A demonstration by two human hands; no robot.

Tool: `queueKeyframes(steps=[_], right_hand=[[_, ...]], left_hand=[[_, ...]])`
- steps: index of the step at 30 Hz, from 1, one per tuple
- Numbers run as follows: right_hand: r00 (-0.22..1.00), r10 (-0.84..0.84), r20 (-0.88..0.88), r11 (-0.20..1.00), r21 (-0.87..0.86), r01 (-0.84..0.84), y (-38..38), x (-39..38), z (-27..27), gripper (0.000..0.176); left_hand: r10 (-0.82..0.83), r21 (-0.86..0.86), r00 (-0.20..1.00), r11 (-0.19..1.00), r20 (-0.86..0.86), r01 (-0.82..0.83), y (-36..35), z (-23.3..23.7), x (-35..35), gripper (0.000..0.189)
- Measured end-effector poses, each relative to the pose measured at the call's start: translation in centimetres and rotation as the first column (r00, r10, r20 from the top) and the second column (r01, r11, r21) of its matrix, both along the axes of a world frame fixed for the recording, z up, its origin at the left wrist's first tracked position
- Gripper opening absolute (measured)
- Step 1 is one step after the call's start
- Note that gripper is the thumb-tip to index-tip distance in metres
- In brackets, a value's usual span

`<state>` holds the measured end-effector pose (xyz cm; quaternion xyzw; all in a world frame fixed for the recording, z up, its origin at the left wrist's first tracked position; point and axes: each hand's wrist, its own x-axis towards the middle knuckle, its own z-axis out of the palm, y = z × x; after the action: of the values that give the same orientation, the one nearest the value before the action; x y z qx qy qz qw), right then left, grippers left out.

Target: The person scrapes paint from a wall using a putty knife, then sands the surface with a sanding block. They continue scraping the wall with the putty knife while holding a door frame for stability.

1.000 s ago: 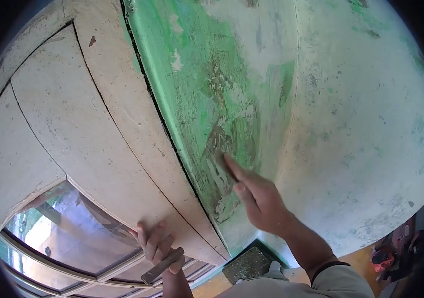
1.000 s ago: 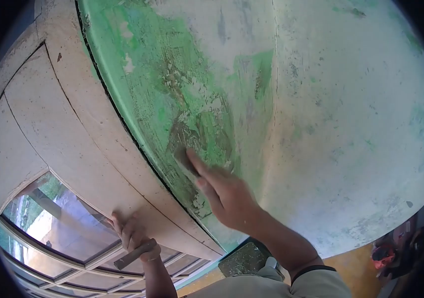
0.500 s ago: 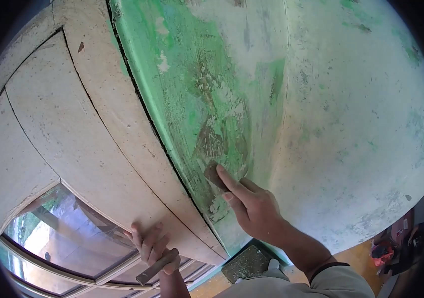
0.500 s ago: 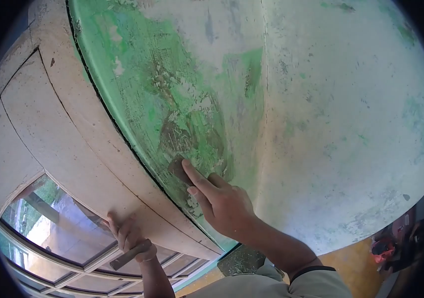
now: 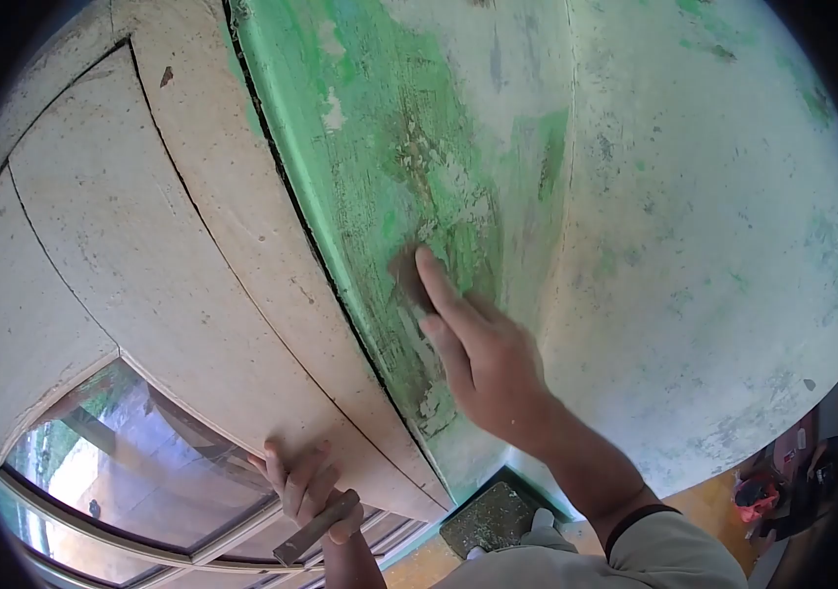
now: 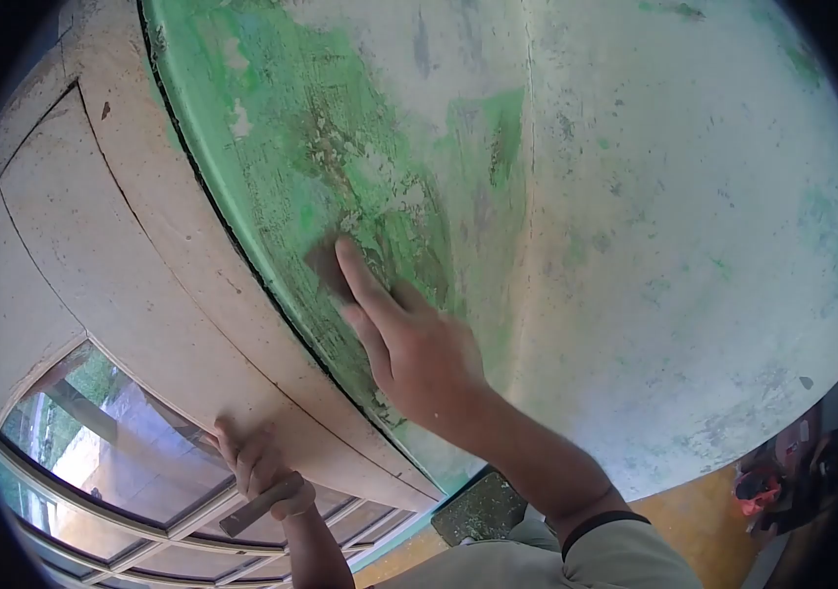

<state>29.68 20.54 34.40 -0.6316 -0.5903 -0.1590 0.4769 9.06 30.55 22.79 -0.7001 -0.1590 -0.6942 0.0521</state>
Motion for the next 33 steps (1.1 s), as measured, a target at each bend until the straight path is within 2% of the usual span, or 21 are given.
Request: queueKeyframes(steps=[2, 5, 6, 8, 9, 11, 12, 14, 18, 20, 21, 23, 25, 27, 30, 33], right_hand=[[1.0, 0.008, 0.004, 1.0, -0.012, -0.008, -0.2, 0.1, 1.3, 0.053], [1.0, 0.01, 0.026, 0.997, -0.071, -0.008, -1.4, 0.1, 0.0, 0.053], [0.999, 0.006, 0.032, 0.998, -0.065, -0.004, -1.7, -0.2, -0.7, 0.053], [1.0, -0.014, -0.009, 0.98, -0.196, 0.012, -1.9, -0.7, -1.5, 0.053], [1.0, -0.012, -0.008, 0.98, -0.197, 0.01, -1.4, -0.4, -1.2, 0.053], [0.998, -0.053, 0.023, 0.999, 0.001, 0.053, -0.2, 0.1, 0.5, 0.052], [0.998, -0.052, 0.016, 0.999, 0.0, 0.052, -0.2, 0.2, 1.2, 0.052], [0.999, -0.037, 0.032, 0.998, -0.047, 0.038, -0.7, 0.5, 2.5, 0.053], [0.996, -0.057, 0.065, 0.994, -0.086, 0.063, -1.7, 0.1, 0.7, 0.053], [0.999, -0.044, 0.026, 0.974, -0.222, 0.049, -1.8, 0.0, 0.1, 0.053], [0.999, -0.04, 0.031, 0.974, -0.22, 0.046, -1.2, 0.3, 0.3, 0.053], [0.988, -0.09, 0.127, 0.995, 0.042, 0.085, 0.5, 1.3, 1.6, 0.053], [0.984, -0.105, 0.145, 0.992, 0.089, 0.092, 1.3, 1.8, 4.9, 0.052], [0.978, -0.128, 0.167, 0.985, 0.137, 0.106, 1.0, 1.9, 6.0, 0.052], [0.976, -0.139, 0.171, 0.99, 0.064, 0.129, -0.2, 1.3, 4.7, 0.051], [0.98, -0.136, 0.148, 0.969, -0.188, 0.163, -1.5, 0.5, -0.6, 0.054]], left_hand=[[0.003, 0.075, 0.995, 0.997, -0.098, 0.004, 0.3, -0.2, -0.5, 0.051], [-0.026, -0.028, 1.0, 0.999, -0.006, 0.026, -0.2, 0.0, -0.1, 0.057], [-0.029, -0.021, 1.0, 0.999, -0.001, 0.029, -0.2, 0.0, -0.2, 0.057], [-0.021, -0.035, 1.0, 0.999, -0.015, 0.02, -0.3, -0.1, -0.3, 0.057], [-0.019, -0.035, 1.0, 0.999, -0.014, 0.018, -0.3, -0.1, -0.2, 0.057], [0.01, 0.006, 0.997, 1.0, -0.081, -0.01, -0.4, 0.3, -0.4, 0.049], [0.011, 0.005, 0.996, 1.0, -0.088, -0.011, -0.5, 0.2, -0.6, 0.049], [0.01, 0.01, 0.998, 1.0, -0.06, -0.01, -0.4, 0.2, -0.4, 0.048], [0.006, 0.012, 0.998, 1.0, -0.055, -0.005, -0.5, 0.6, -0.3, 0.048], [-0.023, 0.016, 0.998, 1.0, -0.058, 0.024, -0.4, 0.3, -0.4, 0.05], [-0.019, 0.018, 0.998, 1.0, -0.053, 0.02, -0.4, 0.3, -0.5, 0.05], [0.003, -0.005, 0.995, 1.0, -0.096, -0.003, -0.6, 0.4, -0.7, 0.052], [-0.018, 0.005, 0.996, 1.0, -0.082, 0.018, -0.3, 0.1, -0.7, 0.053], [-0.045, 0.016, 0.997, 0.999, -0.064, 0.047, -0.2, 0.2, -0.6, 0.055], [-0.045, -0.003, 0.997, 0.999, -0.069, 0.045, -0.3, 0.0, -0.7, 0.062], [-0.08, -0.019, 0.996, 0.997, -0.044, 0.08, -0.2, -0.1, -0.6, 0.069]])
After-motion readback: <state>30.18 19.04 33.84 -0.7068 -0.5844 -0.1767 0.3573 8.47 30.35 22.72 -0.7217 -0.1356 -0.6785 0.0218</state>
